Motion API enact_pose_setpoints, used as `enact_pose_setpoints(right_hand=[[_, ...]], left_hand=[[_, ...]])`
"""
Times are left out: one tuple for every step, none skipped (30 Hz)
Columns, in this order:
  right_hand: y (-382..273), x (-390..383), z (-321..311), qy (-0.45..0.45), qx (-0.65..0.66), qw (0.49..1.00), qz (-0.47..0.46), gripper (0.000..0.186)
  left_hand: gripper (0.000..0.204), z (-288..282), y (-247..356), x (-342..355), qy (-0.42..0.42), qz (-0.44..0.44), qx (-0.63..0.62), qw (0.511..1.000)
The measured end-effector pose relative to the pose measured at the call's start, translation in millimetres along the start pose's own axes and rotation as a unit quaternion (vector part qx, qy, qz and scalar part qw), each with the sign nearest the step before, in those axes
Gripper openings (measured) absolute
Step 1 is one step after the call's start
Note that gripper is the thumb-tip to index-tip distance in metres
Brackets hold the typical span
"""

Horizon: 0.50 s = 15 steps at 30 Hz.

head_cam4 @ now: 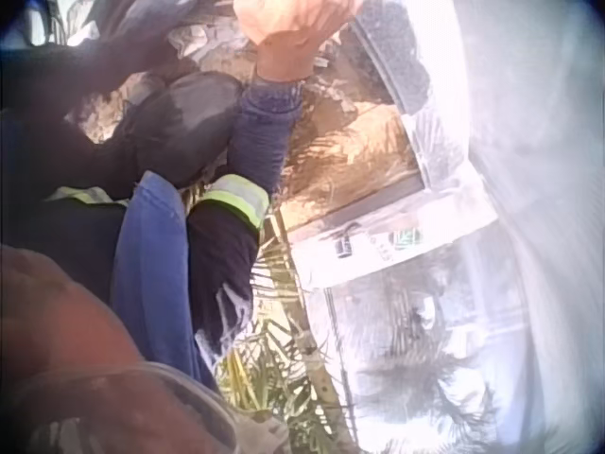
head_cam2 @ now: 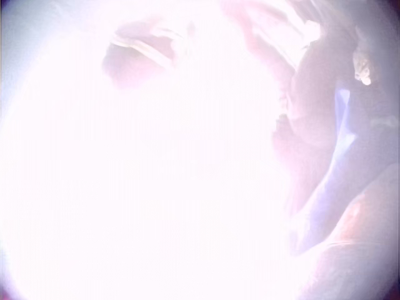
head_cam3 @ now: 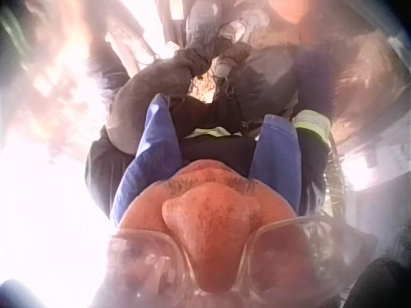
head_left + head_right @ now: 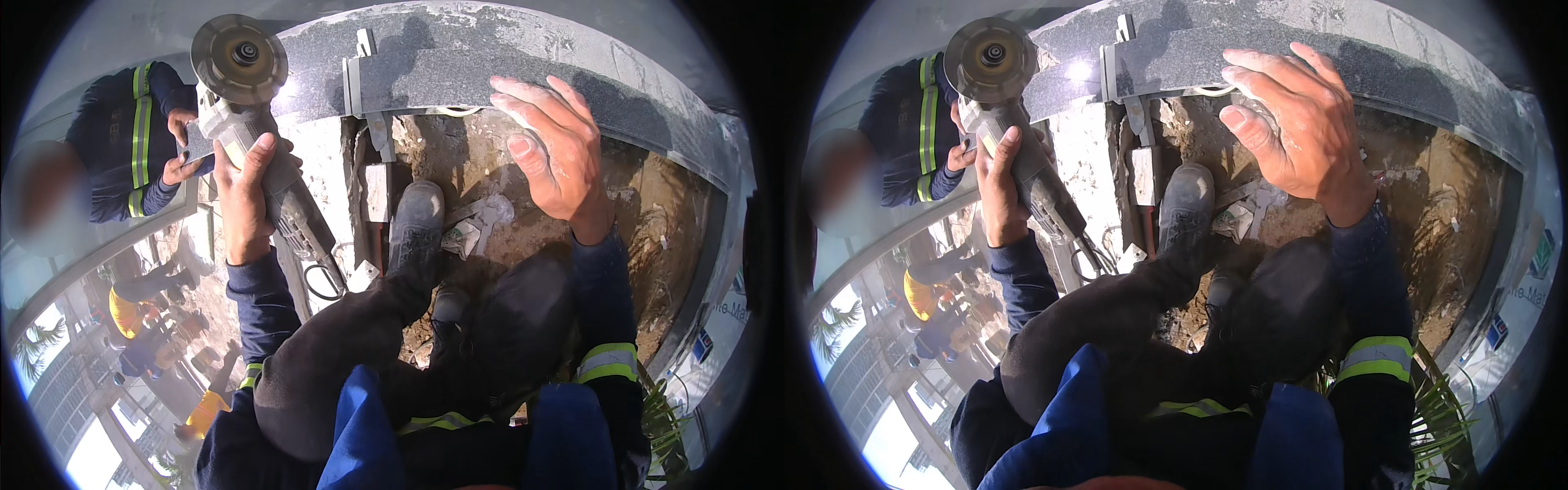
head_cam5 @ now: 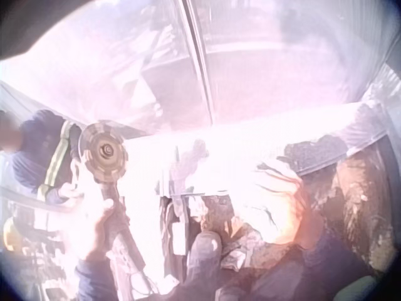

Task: The person uses an angle grinder to cut a curved stone slab on a construction site. They repeatedly measure and mark the slab with a metal ruler and pencil, then cut along the marked lines. The person adjusts the slab and tool positions multiple times to complete the cuts.

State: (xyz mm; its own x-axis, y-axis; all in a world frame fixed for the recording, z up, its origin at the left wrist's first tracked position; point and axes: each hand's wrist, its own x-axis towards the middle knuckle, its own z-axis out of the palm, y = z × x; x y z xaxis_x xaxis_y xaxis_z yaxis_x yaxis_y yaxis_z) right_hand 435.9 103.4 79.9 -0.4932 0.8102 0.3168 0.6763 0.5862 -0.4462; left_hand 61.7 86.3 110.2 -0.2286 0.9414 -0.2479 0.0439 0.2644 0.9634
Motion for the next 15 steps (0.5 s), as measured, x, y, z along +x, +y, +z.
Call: enact_pose_setpoints(right_hand=[[23, 2, 9, 0.007, -0.085, 0.995, 0.046, 0.062], [46, -2, 27, 0.012, -0.172, 0.98, 0.096, 0.069], [66, -9, 43, 0.015, -0.252, 0.957, 0.143, 0.078], [85, -19, 49, -0.012, -0.248, 0.955, 0.162, 0.086], [105, -31, 54, -0.038, -0.242, 0.953, 0.18, 0.094], [114, -36, 56, -0.049, -0.241, 0.951, 0.187, 0.099], [120, -38, 56, -0.06, -0.24, 0.949, 0.193, 0.105], [125, -42, 57, -0.054, -0.244, 0.95, 0.189, 0.108], [126, -40, 56, -0.047, -0.25, 0.949, 0.184, 0.111], [127, -40, 58, -0.044, -0.247, 0.951, 0.182, 0.111], [127, -40, 61, -0.041, -0.244, 0.952, 0.18, 0.111], [127, -40, 62, -0.038, -0.243, 0.953, 0.178, 0.111], [127, -40, 62, -0.036, -0.24, 0.953, 0.18, 0.111], [126, -39, 62, -0.035, -0.237, 0.953, 0.183, 0.111], [126, -39, 62, -0.034, -0.233, 0.954, 0.187, 0.111]], left_hand=[[0.054, 0, -3, 0, -0.005, -0.002, -0.011, 1.0], [0.055, 3, -4, 0, -0.011, -0.006, -0.01, 1.0], [0.056, 4, -4, -2, -0.011, -0.013, -0.007, 1.0], [0.057, 6, -4, -4, -0.01, -0.017, -0.009, 1.0], [0.057, 9, -3, -6, -0.009, -0.02, -0.009, 1.0], [0.058, 12, -4, -6, -0.007, -0.024, -0.01, 1.0], [0.059, 14, -1, -8, -0.015, -0.036, -0.009, 0.999], [0.055, 16, -2, -8, -0.014, -0.035, 0.005, 0.999], [0.05, 17, -2, -8, -0.014, -0.031, 0.02, 0.999], [0.05, 16, -2, -8, -0.016, -0.031, 0.021, 0.999], [0.05, 15, -2, -8, -0.018, -0.03, 0.021, 0.999], [0.049, 14, -3, -8, -0.021, -0.028, 0.02, 0.999], [0.049, 15, -2, -8, -0.023, -0.027, 0.019, 0.999], [0.049, 15, -2, -8, -0.024, -0.027, 0.017, 0.999], [0.049, 15, -2, -9, -0.025, -0.027, 0.016, 0.999]])
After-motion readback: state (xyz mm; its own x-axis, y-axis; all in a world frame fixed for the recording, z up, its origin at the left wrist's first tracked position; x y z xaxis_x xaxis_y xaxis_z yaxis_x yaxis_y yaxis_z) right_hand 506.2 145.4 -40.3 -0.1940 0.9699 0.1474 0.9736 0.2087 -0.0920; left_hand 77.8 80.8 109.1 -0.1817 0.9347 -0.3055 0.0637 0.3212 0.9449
